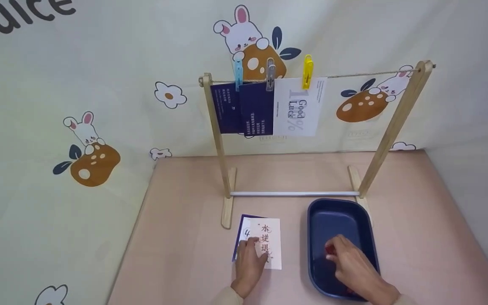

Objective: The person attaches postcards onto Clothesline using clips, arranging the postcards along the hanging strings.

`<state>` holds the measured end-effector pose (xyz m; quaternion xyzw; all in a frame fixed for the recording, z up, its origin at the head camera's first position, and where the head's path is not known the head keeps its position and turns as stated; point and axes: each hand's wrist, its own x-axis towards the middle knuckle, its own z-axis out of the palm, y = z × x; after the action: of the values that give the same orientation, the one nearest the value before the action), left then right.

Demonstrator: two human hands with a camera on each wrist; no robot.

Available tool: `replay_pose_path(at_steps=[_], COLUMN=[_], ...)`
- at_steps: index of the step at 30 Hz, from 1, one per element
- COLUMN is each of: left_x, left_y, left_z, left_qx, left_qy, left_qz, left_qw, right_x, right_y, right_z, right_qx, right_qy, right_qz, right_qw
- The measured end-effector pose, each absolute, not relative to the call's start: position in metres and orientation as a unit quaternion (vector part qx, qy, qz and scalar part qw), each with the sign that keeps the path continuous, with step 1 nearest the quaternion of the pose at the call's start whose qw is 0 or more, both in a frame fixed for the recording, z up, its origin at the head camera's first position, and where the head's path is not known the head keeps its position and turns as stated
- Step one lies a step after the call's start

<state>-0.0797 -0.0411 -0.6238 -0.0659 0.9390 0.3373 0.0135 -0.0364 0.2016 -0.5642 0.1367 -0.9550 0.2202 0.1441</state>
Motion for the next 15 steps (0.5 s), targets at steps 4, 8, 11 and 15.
replay_pose_path(at_steps=[4,8,11,15], left_x=[-0.083,-0.088,-0.09,-0.091], left_y=[-0.044,-0.046,-0.046,-0.045], left_z=[-0.625,-0.626,-0.626,-0.624], left_qx=[-0.086,-0.102,-0.115,-0.128], left_qy=[0.945,0.95,0.947,0.94], left_qz=[0.316,0.296,0.298,0.315], left_qw=[0.01,0.015,0.02,0.028], right_x=[-0.036,-0.034,-0.033,-0.033], right_y=[0.2,0.198,0.196,0.194], right_z=[-0.56,-0.556,-0.553,-0.55], right_qx=[0.131,0.134,0.151,0.185], right_qy=[-0.952,-0.947,-0.941,-0.928], right_qz=[0.233,0.243,0.244,0.244], right_qw=[0.152,0.164,0.18,0.214])
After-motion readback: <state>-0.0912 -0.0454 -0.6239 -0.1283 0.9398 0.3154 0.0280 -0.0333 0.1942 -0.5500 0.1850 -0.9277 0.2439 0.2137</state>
